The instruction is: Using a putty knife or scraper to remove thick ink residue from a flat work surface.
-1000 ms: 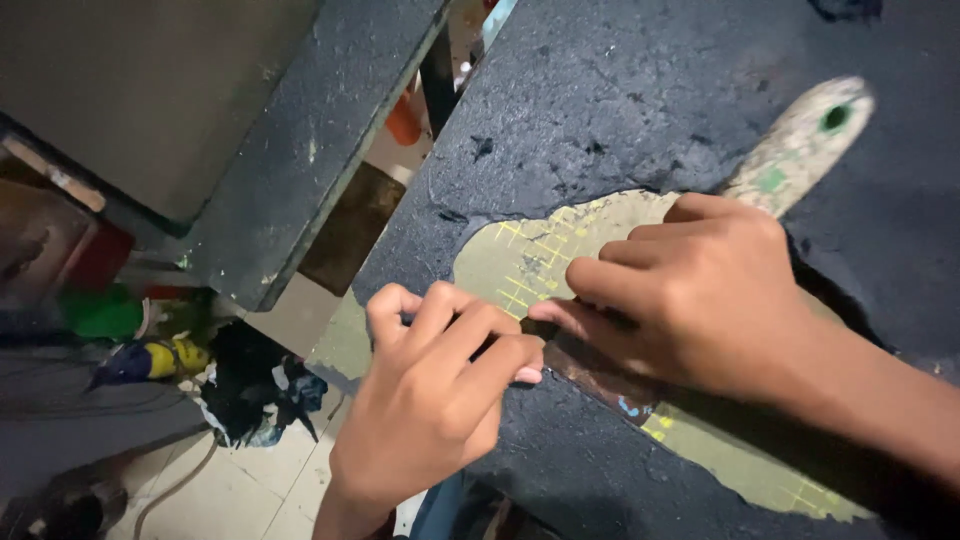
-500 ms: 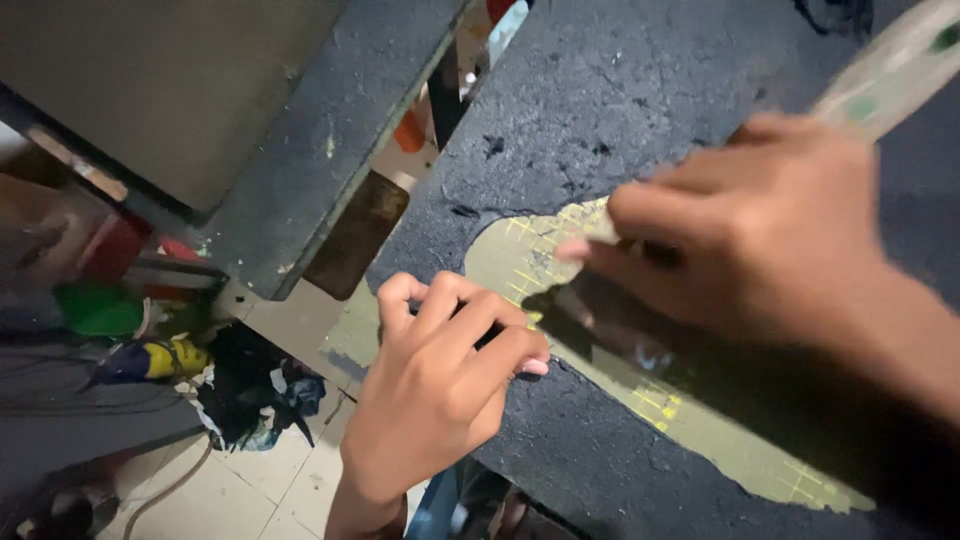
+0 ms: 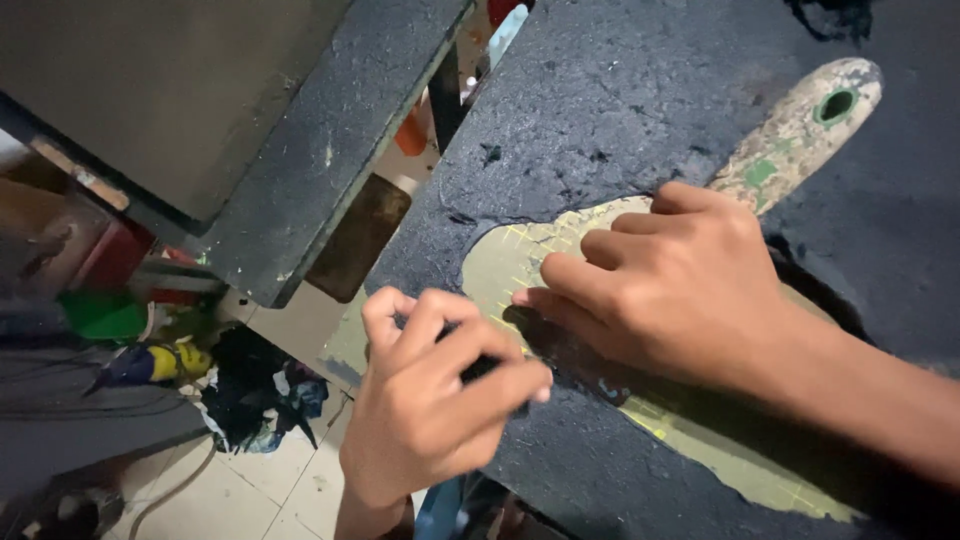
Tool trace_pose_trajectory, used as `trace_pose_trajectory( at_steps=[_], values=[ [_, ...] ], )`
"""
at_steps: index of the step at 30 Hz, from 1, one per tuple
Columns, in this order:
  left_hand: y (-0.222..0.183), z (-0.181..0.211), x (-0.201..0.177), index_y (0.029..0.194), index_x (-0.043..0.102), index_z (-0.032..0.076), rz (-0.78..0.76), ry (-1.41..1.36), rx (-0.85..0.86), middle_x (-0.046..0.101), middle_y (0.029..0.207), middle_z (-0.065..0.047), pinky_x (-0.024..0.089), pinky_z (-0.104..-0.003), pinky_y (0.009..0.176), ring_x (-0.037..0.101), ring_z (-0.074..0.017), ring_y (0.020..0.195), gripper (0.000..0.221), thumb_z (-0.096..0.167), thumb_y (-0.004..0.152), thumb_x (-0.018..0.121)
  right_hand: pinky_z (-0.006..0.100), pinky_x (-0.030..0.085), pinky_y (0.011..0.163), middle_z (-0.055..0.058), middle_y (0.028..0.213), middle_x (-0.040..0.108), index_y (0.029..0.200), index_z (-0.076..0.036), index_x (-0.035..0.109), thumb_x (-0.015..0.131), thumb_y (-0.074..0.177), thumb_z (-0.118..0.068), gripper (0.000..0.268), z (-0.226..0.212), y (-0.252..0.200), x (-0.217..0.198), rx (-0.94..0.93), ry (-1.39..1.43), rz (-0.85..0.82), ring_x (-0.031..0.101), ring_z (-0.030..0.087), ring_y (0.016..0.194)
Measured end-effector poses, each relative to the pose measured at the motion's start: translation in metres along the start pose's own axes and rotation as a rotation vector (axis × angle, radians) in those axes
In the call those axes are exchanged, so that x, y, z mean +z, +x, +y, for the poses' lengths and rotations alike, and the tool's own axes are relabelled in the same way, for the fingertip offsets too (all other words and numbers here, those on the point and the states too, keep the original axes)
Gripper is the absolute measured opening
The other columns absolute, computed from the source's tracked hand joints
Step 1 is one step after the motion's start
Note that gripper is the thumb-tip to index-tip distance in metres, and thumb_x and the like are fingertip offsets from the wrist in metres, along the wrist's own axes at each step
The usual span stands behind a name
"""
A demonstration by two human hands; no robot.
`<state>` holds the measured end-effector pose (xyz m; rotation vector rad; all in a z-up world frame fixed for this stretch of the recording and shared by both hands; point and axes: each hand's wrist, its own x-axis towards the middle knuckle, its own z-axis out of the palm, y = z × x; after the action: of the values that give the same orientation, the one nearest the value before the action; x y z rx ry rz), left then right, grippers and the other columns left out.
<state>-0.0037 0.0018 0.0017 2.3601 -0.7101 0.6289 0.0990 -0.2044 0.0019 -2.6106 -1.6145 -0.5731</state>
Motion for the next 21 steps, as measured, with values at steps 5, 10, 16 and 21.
trace_pose_trajectory(
  at_steps=[5,10,16,21],
  values=[
    [-0.019,0.019,0.005,0.095,0.058,0.024,0.392,-0.129,-0.221,0.056,0.071,0.004,0.031,-0.047,0.089,0.051,-0.0189,0.072,0.005,0.022,0.099,0.054,0.032,0.033,0.049,-0.006,0.048,0.048,0.067,-0.024,0.05,0.068,0.111,-0.047,0.053,-0.001,0.004,0.003,0.014,0.068,0.041,0.046,0.013,0.042],
    [-0.021,0.027,0.011,0.1,0.055,0.022,0.566,-0.113,-0.379,0.053,0.062,0.003,0.03,-0.044,0.086,0.048,-0.0142,0.062,0.028,0.047,0.106,0.046,0.031,0.031,0.052,-0.007,0.049,0.047,0.065,-0.025,0.047,0.07,0.113,-0.046,0.057,-0.007,0.011,-0.003,0.008,0.059,0.069,0.046,0.013,0.044],
    [-0.005,0.018,0.004,0.094,0.06,0.017,0.381,-0.053,-0.328,0.057,0.061,0.004,0.034,-0.042,0.079,0.047,-0.0173,0.062,0.021,0.031,0.101,0.046,0.032,0.031,0.052,-0.005,0.049,0.045,0.063,-0.022,0.044,0.07,0.112,-0.044,0.059,-0.006,0.011,0.003,0.032,0.101,0.091,0.045,0.016,0.044],
    [0.005,0.002,-0.001,0.081,0.066,0.012,0.165,-0.027,-0.087,0.06,0.071,-0.001,0.037,-0.042,0.067,0.054,-0.0251,0.064,0.032,0.021,0.099,0.042,0.032,0.037,0.048,-0.006,0.046,0.049,0.063,-0.022,0.052,0.067,0.106,-0.037,0.048,0.0,0.01,0.011,0.082,0.342,0.074,0.042,0.014,0.038]
  ],
)
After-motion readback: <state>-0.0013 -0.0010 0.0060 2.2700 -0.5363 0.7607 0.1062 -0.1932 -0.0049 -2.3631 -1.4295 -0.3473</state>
